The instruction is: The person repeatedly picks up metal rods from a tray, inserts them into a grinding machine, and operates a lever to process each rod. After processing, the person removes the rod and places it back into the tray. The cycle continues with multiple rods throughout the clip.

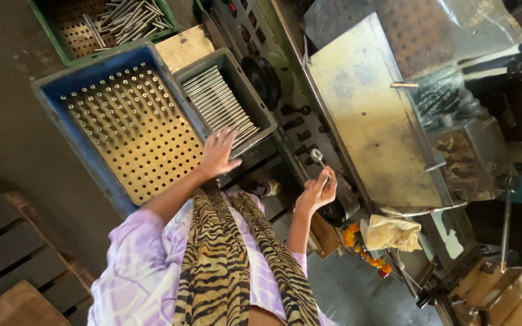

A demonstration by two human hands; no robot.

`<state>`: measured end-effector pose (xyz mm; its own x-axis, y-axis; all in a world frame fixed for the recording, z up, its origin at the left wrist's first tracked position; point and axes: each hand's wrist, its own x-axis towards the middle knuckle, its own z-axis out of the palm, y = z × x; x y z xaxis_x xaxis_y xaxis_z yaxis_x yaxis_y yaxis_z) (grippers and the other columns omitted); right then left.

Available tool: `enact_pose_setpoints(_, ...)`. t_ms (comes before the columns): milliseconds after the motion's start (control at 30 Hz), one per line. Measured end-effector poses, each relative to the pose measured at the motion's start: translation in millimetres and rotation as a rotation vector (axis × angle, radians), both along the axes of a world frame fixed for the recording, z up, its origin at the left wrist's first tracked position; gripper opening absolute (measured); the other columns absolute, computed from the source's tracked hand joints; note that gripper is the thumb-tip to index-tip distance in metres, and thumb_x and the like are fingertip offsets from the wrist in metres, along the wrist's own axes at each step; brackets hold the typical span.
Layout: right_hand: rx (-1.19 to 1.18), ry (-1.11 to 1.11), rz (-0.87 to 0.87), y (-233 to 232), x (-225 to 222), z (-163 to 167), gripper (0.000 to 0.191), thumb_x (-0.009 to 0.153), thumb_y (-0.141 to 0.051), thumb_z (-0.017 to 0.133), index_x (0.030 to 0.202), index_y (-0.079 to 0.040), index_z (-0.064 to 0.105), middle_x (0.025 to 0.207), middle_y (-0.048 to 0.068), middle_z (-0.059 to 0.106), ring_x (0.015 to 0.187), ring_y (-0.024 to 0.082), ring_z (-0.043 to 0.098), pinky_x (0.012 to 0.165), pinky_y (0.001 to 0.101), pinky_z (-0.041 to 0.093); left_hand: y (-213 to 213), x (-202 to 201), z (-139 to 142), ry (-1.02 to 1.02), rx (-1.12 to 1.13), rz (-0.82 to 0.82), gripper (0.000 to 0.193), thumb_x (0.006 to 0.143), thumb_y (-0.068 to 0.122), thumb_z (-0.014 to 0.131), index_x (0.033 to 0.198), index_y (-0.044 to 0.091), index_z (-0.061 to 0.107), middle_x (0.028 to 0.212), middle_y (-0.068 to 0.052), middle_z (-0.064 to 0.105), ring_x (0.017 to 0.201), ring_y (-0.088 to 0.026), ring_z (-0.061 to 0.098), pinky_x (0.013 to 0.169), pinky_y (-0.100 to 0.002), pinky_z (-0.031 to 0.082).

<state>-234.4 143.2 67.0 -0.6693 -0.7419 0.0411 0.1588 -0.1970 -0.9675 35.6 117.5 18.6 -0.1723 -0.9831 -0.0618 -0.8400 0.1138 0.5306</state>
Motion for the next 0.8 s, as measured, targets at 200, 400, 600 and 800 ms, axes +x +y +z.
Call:
enact_pose_setpoints(200,0.053,0.052,0.087,4,10,-7,0.027,0.100,-0.022,0.073,0.114,0.001,0.068,0.073,-0.004,0.049,0.049,0.004,0.035,0.046,0.0249,0.031,76,35,-27,-0.131,0.006,-0.018,0.043,0.075,0.025,0.071,0.107,0.004,0.051,0.107,-0.024,0.057,0.097,-0.042,0.060,0.084,-0.053,0.048)
enact_pose_setpoints(400,0.022,0.125,0.145,-17,20,-4,0.028,0.100,-0.022,0.073,0.114,0.002,0.069,0.069,-0.006,0.041,0.049,0.003,0.035,0.044,0.0229,0.029,67,49,-38,-0.181,0.049,-0.092,0.014,0.079,0.014,0.064,0.071,0.006,0.072,0.071,-0.019,0.069,0.066,-0.035,0.070,0.062,-0.047,0.056)
enact_pose_setpoints(600,0.087,0.299,0.129,-16,10,-16,0.027,0.102,-0.020,0.073,0.116,0.003,0.071,0.073,-0.003,0.052,0.055,0.004,0.041,0.049,0.0226,0.037,123,111,-37,-0.199,0.127,-0.083,0.014,0.083,0.011,0.062,0.093,0.012,0.071,0.076,-0.015,0.072,0.072,-0.033,0.072,0.064,-0.046,0.057)
enact_pose_setpoints(800,0.130,0.201,0.139,-13,-1,-24,0.028,0.098,-0.020,0.072,0.115,0.002,0.069,0.072,-0.005,0.054,0.050,0.004,0.040,0.045,0.0230,0.033,203,207,-4,-0.465,0.507,0.096,0.054,0.082,0.011,0.062,0.131,0.034,0.064,0.123,-0.007,0.071,0.116,-0.027,0.068,0.097,-0.046,0.054)
